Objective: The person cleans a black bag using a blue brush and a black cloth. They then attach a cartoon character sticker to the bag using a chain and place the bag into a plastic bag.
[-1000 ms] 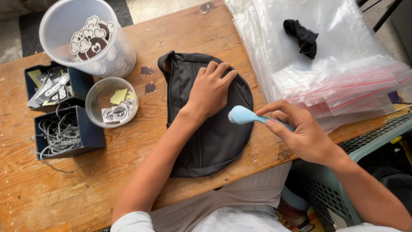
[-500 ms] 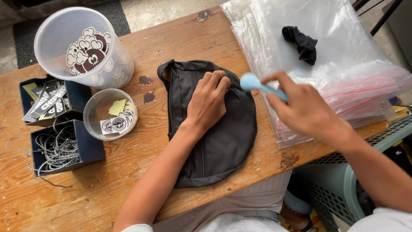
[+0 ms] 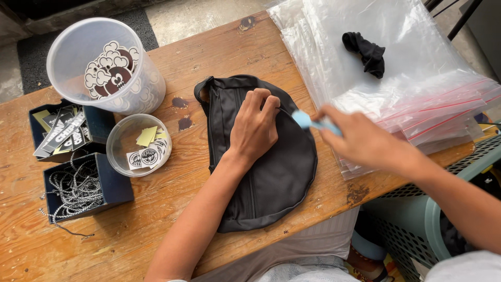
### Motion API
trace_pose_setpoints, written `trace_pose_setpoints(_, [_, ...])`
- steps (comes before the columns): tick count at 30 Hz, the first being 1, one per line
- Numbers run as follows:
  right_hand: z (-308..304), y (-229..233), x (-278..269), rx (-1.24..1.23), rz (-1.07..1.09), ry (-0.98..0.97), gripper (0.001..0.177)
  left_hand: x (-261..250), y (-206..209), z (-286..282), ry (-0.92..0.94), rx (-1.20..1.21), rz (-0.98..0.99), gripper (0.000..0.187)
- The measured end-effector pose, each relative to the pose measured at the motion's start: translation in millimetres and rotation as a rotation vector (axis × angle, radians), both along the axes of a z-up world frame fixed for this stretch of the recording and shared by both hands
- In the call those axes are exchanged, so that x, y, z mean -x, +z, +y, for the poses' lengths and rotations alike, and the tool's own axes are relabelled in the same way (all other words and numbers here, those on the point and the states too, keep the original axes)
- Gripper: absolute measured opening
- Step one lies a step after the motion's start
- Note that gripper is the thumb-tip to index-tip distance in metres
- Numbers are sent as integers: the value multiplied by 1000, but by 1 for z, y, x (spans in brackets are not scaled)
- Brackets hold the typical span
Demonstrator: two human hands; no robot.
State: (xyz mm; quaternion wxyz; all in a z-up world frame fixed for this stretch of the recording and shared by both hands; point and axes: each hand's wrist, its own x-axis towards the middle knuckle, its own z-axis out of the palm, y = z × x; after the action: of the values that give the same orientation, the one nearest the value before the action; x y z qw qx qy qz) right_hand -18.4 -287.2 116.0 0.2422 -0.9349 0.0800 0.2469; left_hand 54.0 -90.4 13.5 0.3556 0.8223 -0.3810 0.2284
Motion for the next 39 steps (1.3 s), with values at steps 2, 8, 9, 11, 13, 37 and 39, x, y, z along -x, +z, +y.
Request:
trace_pose_setpoints(2, [-1, 17, 24, 63, 58, 10, 20, -1, -2, -2, 5, -12, -19, 14])
trace_pose_setpoints(8, [-23, 23, 70, 87, 0, -1, 28, 1, 6, -4, -25, 0, 37, 14])
trace_pose_setpoints(9, [-25, 16, 75, 19, -131, -54, 28, 1, 5, -5, -16, 10, 75, 24])
trace_pose_setpoints(11, [-22, -1, 78, -101, -323, -77, 30, -7, -8, -7, 20, -79, 106, 24])
trace_pose_setpoints(13, [-19, -14, 78, -218, -512, -99, 31, -11, -14, -11, 59, -163, 140, 24])
trace_pose_setpoints(37, [-1, -56, 41, -202, -867, 22, 30, -52, -26, -38, -59, -270, 332, 25])
trace_pose_setpoints(39, [7, -54, 37, -159, -803, 47, 31, -51, -25, -41, -126, -192, 436, 21])
